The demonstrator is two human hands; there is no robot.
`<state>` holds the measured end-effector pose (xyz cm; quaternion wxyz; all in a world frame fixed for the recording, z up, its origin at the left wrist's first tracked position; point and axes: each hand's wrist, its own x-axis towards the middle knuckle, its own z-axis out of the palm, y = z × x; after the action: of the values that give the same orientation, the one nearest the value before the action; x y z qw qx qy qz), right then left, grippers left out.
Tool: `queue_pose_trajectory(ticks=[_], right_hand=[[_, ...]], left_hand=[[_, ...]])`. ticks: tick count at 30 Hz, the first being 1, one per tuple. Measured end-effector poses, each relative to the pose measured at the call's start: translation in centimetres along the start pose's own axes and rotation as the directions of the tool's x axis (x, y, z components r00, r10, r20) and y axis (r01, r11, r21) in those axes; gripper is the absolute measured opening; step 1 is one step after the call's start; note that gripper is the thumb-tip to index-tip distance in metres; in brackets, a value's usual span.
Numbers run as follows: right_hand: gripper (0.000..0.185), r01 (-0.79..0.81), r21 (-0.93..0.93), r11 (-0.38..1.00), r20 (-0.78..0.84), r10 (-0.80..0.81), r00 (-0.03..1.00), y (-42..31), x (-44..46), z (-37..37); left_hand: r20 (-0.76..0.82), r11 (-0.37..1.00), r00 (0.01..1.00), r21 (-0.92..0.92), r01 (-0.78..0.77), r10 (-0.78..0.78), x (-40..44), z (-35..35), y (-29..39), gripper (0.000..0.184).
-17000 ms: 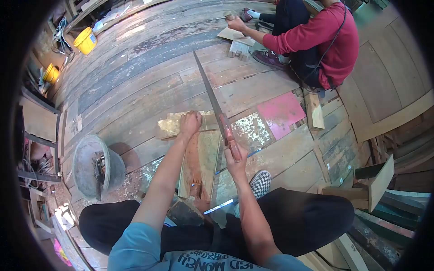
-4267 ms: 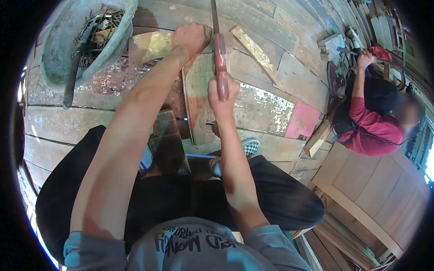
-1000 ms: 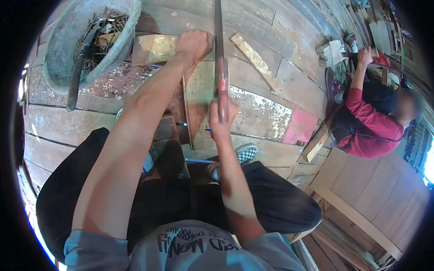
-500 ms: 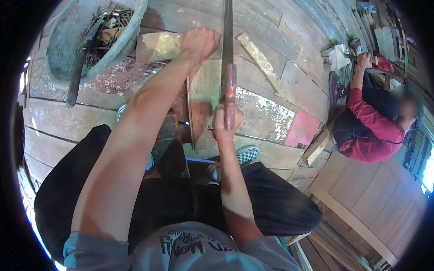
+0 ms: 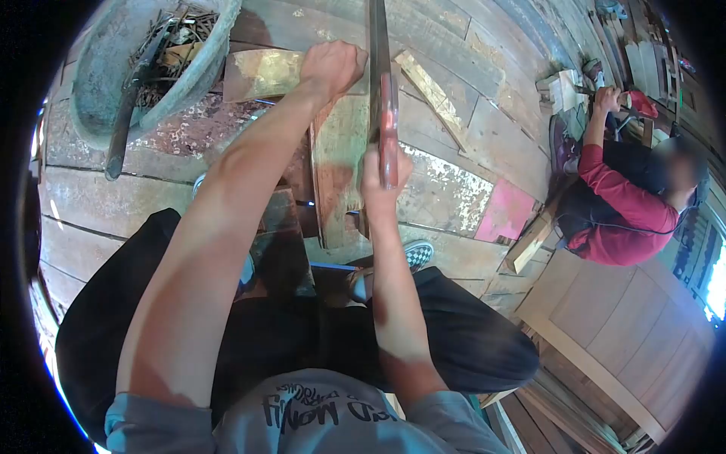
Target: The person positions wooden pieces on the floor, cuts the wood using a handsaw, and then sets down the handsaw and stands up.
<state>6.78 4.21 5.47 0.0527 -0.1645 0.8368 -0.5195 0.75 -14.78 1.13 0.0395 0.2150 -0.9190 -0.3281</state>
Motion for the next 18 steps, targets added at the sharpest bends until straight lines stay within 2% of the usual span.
queue_pose_trajectory(ticks=[1, 2, 7, 8, 9, 10, 11, 13, 14, 18], right_hand=[[0.008, -0.030, 0.025, 0.999, 0.004, 0.030, 1.000, -0.1, 0.8, 0.4], [0.012, 0.038, -0.025, 0.999, 0.028, -0.037, 0.999, -0.3, 1.5, 0.6], [0.008, 0.054, -0.071, 0.996, 0.014, -0.053, 0.999, 0.7, -2.0, -0.6], [0.022, 0.126, -0.114, 0.985, 0.036, -0.123, 0.992, 1.2, -2.6, -1.0], [0.047, 0.197, -0.155, 0.968, 0.058, -0.190, 0.980, 1.3, -2.9, -1.2], [0.033, 0.074, -0.096, 0.993, 0.028, -0.071, 0.997, 0.7, -2.3, -0.6], [0.033, 0.066, -0.098, 0.993, 0.023, -0.064, 0.998, 0.1, -1.2, -0.1], [0.005, -0.005, 0.017, 1.000, 0.007, 0.005, 1.000, -1.0, 1.3, 1.0], [0.004, 0.044, -0.061, 0.997, 0.020, -0.043, 0.999, -1.5, 1.9, 1.0], [0.006, 0.078, -0.151, 0.985, 0.023, -0.076, 0.997, -0.6, -1.7, -0.3]], left_hand=[[0.001, 0.999, 1.000, 0.053, 0.008, -0.008, 0.0, 0.0, 0.1, 0.036], [0.000, 0.994, 1.000, 0.105, 0.014, -0.014, -0.1, 0.0, 0.2, 0.033], [0.008, 0.995, 0.999, 0.095, 0.035, -0.036, 0.3, -0.3, 0.3, 0.032], [0.026, 0.995, 0.999, 0.088, 0.037, -0.040, 0.2, -0.1, 0.2, 0.032], [0.030, 0.995, 0.999, 0.087, 0.040, -0.042, 0.1, 0.0, 0.1, 0.032], [0.012, 0.995, 0.999, 0.089, 0.033, -0.035, 0.1, 0.0, 0.1, 0.033], [-0.002, 0.996, 1.000, 0.090, 0.025, -0.025, 0.0, 0.2, 0.1, 0.034], [0.015, 0.994, 0.999, 0.100, 0.034, -0.036, -0.1, 0.1, 0.3, 0.034], [0.021, 0.993, 0.998, 0.110, 0.052, -0.054, 0.1, -0.1, 0.4, 0.034], [0.028, 0.995, 0.998, 0.086, 0.054, -0.057, 0.3, -0.7, 0.5, 0.034]])
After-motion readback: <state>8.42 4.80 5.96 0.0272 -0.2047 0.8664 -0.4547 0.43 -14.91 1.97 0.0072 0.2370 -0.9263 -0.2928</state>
